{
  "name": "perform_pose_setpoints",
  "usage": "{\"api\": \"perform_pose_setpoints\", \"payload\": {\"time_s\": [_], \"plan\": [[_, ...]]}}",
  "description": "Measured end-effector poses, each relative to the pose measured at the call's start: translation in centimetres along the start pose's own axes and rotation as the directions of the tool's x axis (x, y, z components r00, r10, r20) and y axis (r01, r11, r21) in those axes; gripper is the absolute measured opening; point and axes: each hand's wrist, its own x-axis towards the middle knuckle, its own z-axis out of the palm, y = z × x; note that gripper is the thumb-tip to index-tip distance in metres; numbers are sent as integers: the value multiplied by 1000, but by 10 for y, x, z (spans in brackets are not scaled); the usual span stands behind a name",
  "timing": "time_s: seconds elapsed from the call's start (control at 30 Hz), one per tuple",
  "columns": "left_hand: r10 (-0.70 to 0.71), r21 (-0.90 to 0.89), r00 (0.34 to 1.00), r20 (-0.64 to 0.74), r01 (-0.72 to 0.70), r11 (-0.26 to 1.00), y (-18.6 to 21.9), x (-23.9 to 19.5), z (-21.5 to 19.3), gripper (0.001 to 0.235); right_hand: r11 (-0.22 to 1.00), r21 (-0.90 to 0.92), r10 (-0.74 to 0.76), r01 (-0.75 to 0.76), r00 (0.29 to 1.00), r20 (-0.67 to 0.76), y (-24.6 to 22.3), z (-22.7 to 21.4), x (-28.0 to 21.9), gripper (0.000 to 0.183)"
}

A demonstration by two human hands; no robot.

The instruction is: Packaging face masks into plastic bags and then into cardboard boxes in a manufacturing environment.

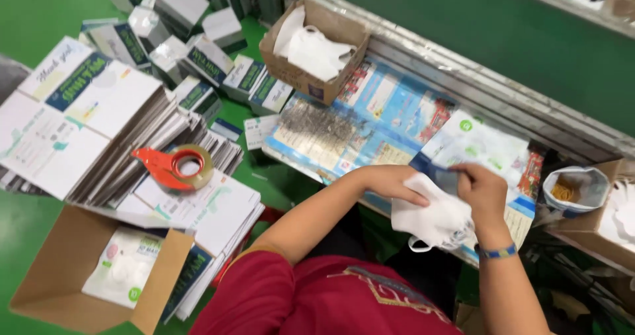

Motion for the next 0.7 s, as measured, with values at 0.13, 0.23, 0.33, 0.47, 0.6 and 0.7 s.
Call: {"api": "perform_pose_setpoints", "payload": {"time_s": [0.13,0.23,0.33,0.47,0.6,0.7], "plan": [[151,-353,950,-274,-246,903,-10,-14,-11,49,932,271,183,-239,959,216,-19,-25,-5,16],[55,-92,902,-428,-104,990,-15,-11,-4,42,853,96,456,-513,821,342,-51,-30,-11,25],[71,297,853,-516,100,950,-1,-5,14,35,935,-35,354,-352,927,126,-62,-7,-27,31],[-129,-44,690,-712,140,989,10,-10,38,31,996,-40,77,-76,997,32,-79,19,-48,45],[-195,-412,806,-559,-66,909,-12,-11,64,32,988,88,113,-127,983,144,-81,21,-59,55],[-305,-770,723,-620,-486,413,-32,10,95,31,985,125,108,-118,991,81,-88,17,-61,51]]}}
